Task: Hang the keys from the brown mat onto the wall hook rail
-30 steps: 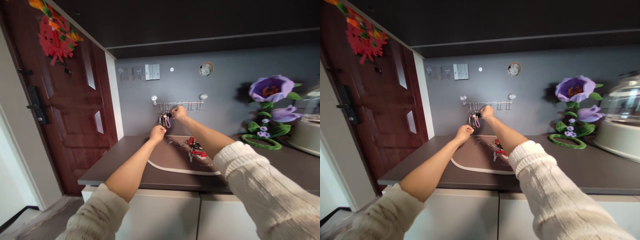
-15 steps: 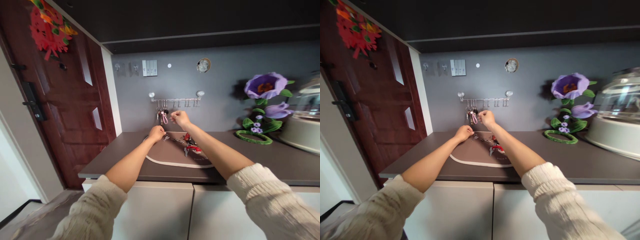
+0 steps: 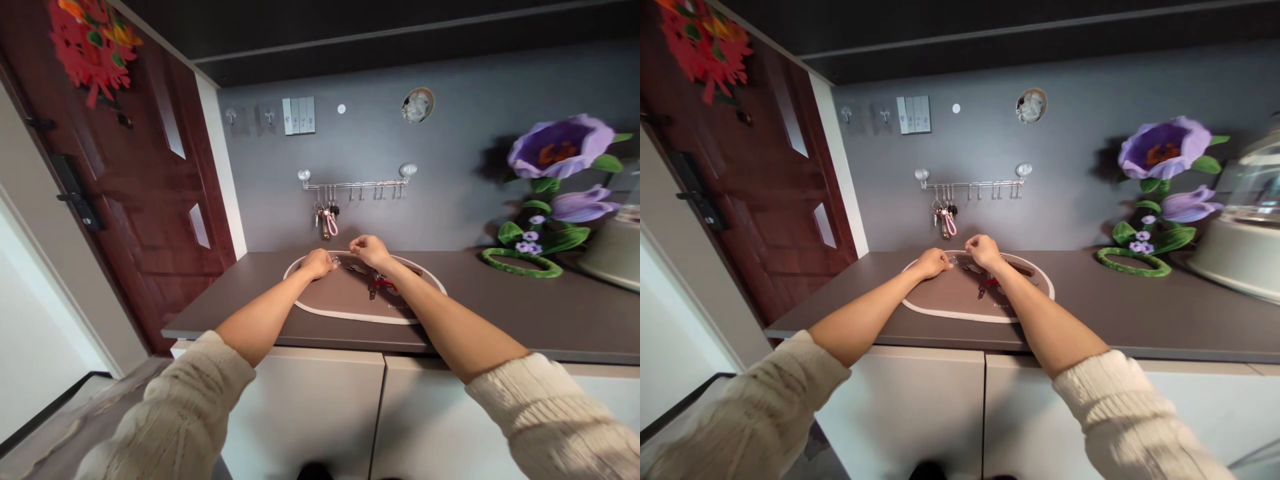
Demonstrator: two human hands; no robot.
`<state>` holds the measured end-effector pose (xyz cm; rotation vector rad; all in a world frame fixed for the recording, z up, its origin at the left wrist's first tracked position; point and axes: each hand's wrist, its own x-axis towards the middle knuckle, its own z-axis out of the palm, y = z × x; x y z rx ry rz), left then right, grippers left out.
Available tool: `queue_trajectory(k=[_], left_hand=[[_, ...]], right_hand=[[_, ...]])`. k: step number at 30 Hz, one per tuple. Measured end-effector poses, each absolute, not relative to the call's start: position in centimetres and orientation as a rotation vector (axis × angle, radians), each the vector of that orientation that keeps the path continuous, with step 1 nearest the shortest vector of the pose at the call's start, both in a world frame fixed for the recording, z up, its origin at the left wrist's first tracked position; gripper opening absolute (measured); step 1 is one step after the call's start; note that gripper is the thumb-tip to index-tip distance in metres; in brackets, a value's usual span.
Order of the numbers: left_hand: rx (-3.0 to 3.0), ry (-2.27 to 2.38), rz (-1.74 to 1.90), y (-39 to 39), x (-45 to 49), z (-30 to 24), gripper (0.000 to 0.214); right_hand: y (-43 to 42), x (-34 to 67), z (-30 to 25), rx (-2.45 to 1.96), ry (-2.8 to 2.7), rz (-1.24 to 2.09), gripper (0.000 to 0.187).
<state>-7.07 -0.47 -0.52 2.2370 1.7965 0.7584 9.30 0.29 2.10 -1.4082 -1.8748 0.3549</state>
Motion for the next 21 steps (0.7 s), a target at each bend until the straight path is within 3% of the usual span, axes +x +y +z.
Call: queue_trajectory(k=[21], left_hand=[[2.013, 1.775, 0.838, -0.1, -7.3, -1.2, 0.025]], right_hand=[[1.4, 7.5, 0.2, -1.414, -2.255, 0.063, 0.016]])
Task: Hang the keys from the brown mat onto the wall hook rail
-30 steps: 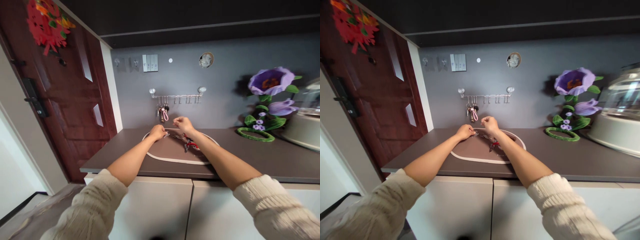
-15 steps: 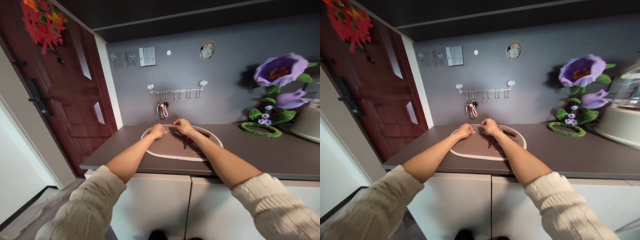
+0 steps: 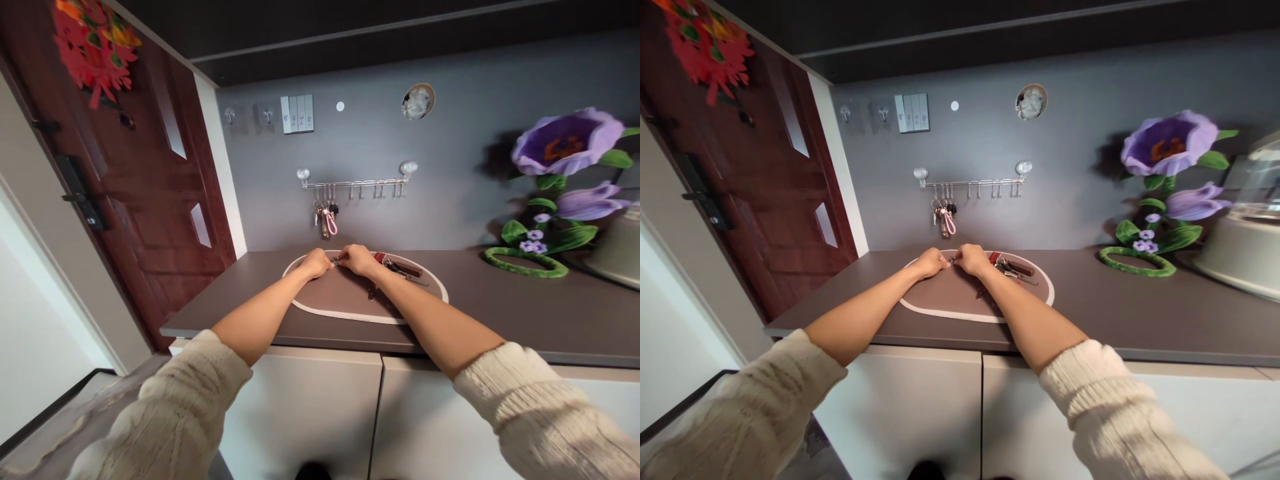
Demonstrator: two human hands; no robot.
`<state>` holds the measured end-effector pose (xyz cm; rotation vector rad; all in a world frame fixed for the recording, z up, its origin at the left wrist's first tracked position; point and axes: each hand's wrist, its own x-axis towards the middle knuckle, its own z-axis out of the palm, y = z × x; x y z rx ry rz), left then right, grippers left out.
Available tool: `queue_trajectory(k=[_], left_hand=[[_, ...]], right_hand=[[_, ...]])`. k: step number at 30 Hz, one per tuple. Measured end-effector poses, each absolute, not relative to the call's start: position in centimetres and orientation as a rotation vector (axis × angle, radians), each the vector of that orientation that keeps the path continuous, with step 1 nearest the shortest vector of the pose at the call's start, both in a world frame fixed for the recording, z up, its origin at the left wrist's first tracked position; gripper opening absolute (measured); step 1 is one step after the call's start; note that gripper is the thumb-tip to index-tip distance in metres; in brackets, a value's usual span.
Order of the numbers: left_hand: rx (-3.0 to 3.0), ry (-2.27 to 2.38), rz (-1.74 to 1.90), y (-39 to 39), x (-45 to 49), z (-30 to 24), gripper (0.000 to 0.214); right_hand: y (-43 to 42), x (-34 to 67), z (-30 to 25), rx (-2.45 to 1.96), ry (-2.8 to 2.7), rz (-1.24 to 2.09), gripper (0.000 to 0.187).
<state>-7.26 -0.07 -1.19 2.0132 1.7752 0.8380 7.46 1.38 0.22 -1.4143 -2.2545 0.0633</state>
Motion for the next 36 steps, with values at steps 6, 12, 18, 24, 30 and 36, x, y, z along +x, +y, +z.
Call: queue_trajectory(k=[6, 12, 18, 24, 30, 36], left_hand=[[2.017, 1.758, 0.826, 0.1, -7.3, -1.2, 0.024], [2.004, 1.74, 0.824, 0.3, -7.4, -1.4, 0.019], [1.971, 1.72, 0.88, 0.2, -7.3, -1.2, 0.019], [2.029, 1.712, 0.958, -0.4, -6.9, -0.4, 0.018], [2.096, 1.618, 1.112, -0.4, -6.6, 0.0, 0.01], [2.184, 1.524, 1.223, -0.2, -6.2, 0.1, 0.012]], right_hand=[[1.5, 7.3, 0.0, -1.458, -2.232, 0.031, 0.014], [1.1, 7.3, 0.4, -1.487, -2.154, 0.061, 0.013], [1.5, 7.4, 0.4, -1.395, -2.08, 0.116, 0.012], [1.4, 7.3, 0.9, -1.263, -1.943, 0.262, 0.013], [1.4, 7.5, 1.3, -1.118, -1.792, 0.423, 0.015], [1.6, 7.8, 1.8, -0.955, -1.703, 0.51, 0.016]])
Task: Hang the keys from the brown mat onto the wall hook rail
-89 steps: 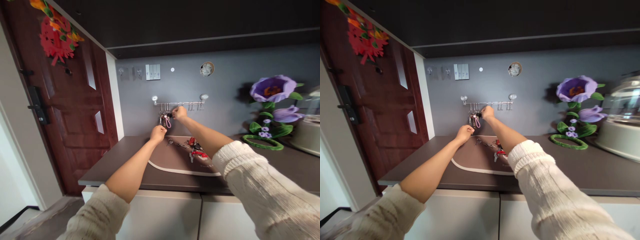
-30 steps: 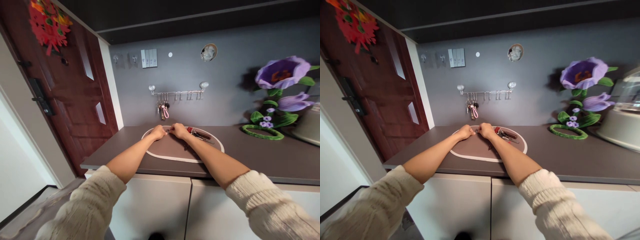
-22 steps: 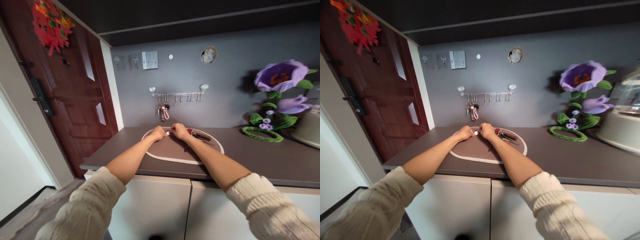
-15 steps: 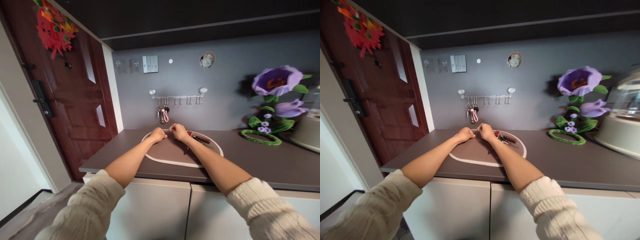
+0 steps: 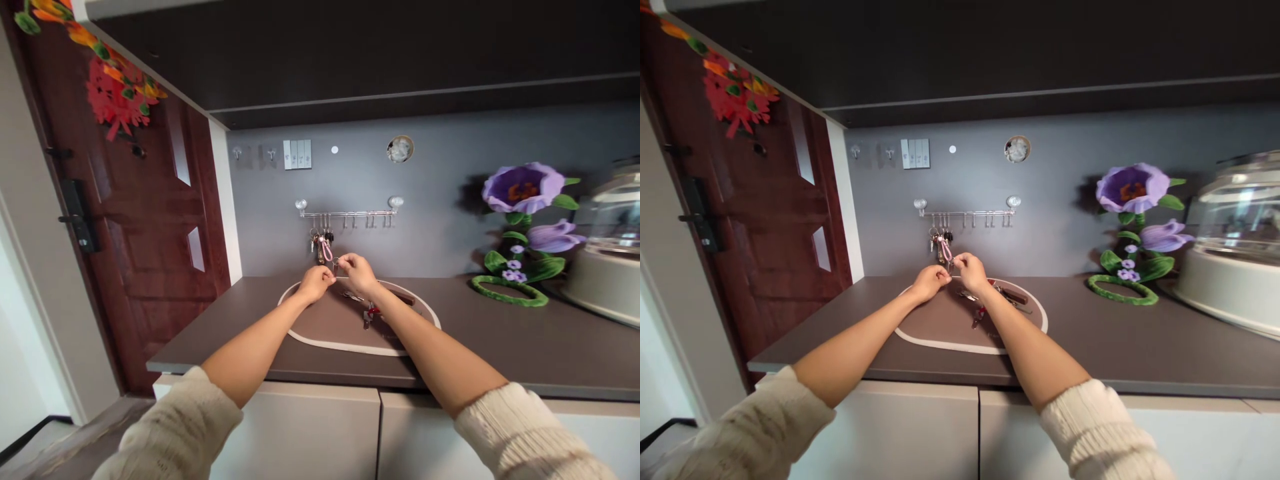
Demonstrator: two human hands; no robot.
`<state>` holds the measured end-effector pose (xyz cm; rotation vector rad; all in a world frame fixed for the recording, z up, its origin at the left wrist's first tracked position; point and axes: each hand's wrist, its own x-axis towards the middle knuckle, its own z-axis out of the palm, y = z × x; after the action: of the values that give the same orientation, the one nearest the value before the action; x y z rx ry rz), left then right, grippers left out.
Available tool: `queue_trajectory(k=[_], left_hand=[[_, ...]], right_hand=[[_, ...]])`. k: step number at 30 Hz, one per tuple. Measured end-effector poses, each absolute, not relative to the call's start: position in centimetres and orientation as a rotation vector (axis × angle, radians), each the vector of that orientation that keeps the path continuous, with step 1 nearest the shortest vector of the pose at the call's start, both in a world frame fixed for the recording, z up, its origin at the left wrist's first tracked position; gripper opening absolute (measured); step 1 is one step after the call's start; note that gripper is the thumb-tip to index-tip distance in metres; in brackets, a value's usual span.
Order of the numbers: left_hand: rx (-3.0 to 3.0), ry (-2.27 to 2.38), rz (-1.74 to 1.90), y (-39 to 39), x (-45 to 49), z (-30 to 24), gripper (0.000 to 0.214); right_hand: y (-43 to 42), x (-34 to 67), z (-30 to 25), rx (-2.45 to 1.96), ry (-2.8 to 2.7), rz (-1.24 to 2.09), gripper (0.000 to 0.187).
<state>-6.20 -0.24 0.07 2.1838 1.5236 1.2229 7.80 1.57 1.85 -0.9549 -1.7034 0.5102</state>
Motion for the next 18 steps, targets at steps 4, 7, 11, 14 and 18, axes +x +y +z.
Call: queue_trajectory(k=[4, 7, 11, 14, 18], left_hand=[[2.249, 1.542, 1.266, -0.7, -5.9, 0.5, 0.014], [2.298, 1.594, 1.277, -1.1, -5.7, 0.8, 0.018], [2.361, 1.628, 1.283, -1.7, -5.5, 1.2, 0.021], [2.396, 1.64, 1.283, -2.0, -5.4, 1.4, 0.022], [2.416, 1.646, 1.285, -2.1, -5.3, 1.4, 0.023]], right_hand=[[1.2, 8.2, 2.5, -0.912, -1.683, 0.537, 0.015], [1.3, 8.5, 2.8, -0.856, -1.647, 0.583, 0.015], [1.5, 8.9, 3.5, -0.865, -1.548, 0.671, 0.013], [1.7, 9.2, 4.6, -0.859, -1.447, 0.756, 0.011], [2.4, 9.3, 6.2, -0.83, -1.362, 0.766, 0.008]])
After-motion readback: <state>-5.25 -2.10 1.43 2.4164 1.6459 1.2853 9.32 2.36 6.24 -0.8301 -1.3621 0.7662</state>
